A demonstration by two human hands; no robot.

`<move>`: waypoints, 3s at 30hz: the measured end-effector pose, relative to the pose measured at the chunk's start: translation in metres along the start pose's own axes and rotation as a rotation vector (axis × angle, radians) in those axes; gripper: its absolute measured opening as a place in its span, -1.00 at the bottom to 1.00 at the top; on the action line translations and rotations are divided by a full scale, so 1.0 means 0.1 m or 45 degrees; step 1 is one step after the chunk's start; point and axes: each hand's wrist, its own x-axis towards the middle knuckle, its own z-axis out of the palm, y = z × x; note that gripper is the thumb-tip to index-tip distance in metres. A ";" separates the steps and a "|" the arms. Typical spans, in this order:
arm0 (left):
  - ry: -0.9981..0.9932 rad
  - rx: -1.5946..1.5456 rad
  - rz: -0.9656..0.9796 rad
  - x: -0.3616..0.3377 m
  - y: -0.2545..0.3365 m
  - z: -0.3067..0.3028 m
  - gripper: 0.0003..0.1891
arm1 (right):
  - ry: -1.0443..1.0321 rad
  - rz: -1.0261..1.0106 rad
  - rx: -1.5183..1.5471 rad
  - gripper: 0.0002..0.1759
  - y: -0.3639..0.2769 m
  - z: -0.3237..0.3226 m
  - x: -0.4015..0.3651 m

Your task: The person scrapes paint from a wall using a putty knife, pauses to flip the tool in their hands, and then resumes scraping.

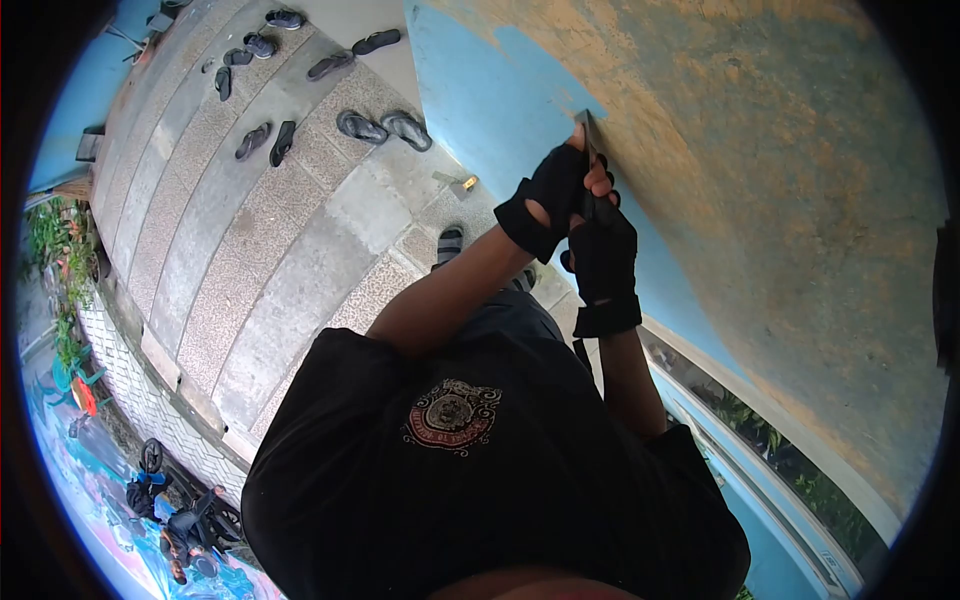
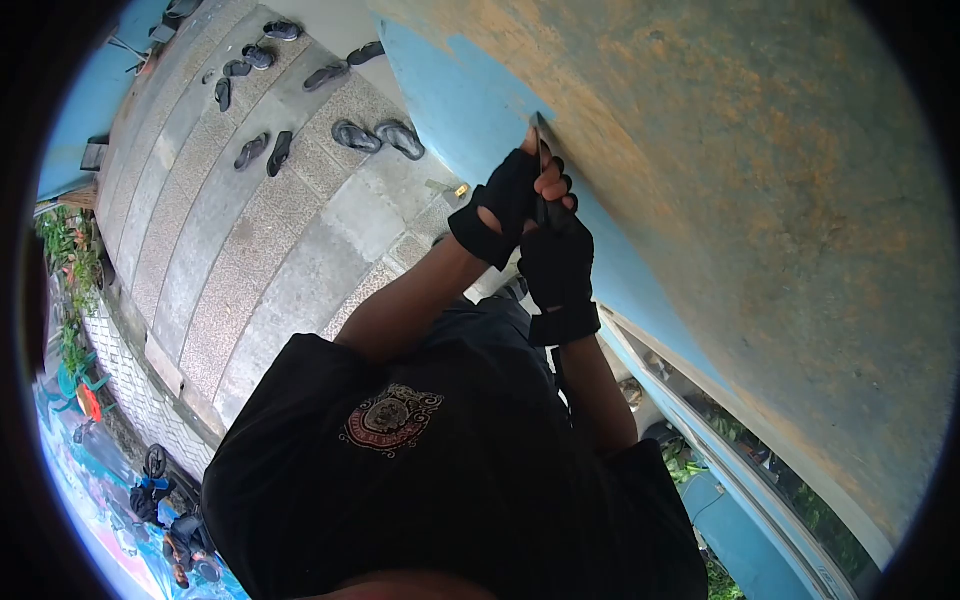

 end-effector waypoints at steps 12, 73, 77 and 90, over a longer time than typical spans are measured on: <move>-0.050 0.038 -0.033 0.03 0.17 -0.03 -0.52 | 0.074 -0.189 -0.081 -0.90 -0.06 0.13 0.10; 0.561 0.995 0.433 -2.42 0.30 -0.48 -0.77 | -0.267 0.265 0.702 -0.51 0.21 -0.31 -0.73; 0.535 0.982 0.417 -2.34 0.42 -0.46 -0.78 | -0.136 0.323 0.624 -0.47 0.04 -0.87 -0.53; 0.345 1.472 0.317 -2.03 1.61 -0.33 -0.78 | -0.156 0.326 0.444 -0.52 -0.30 0.41 -0.34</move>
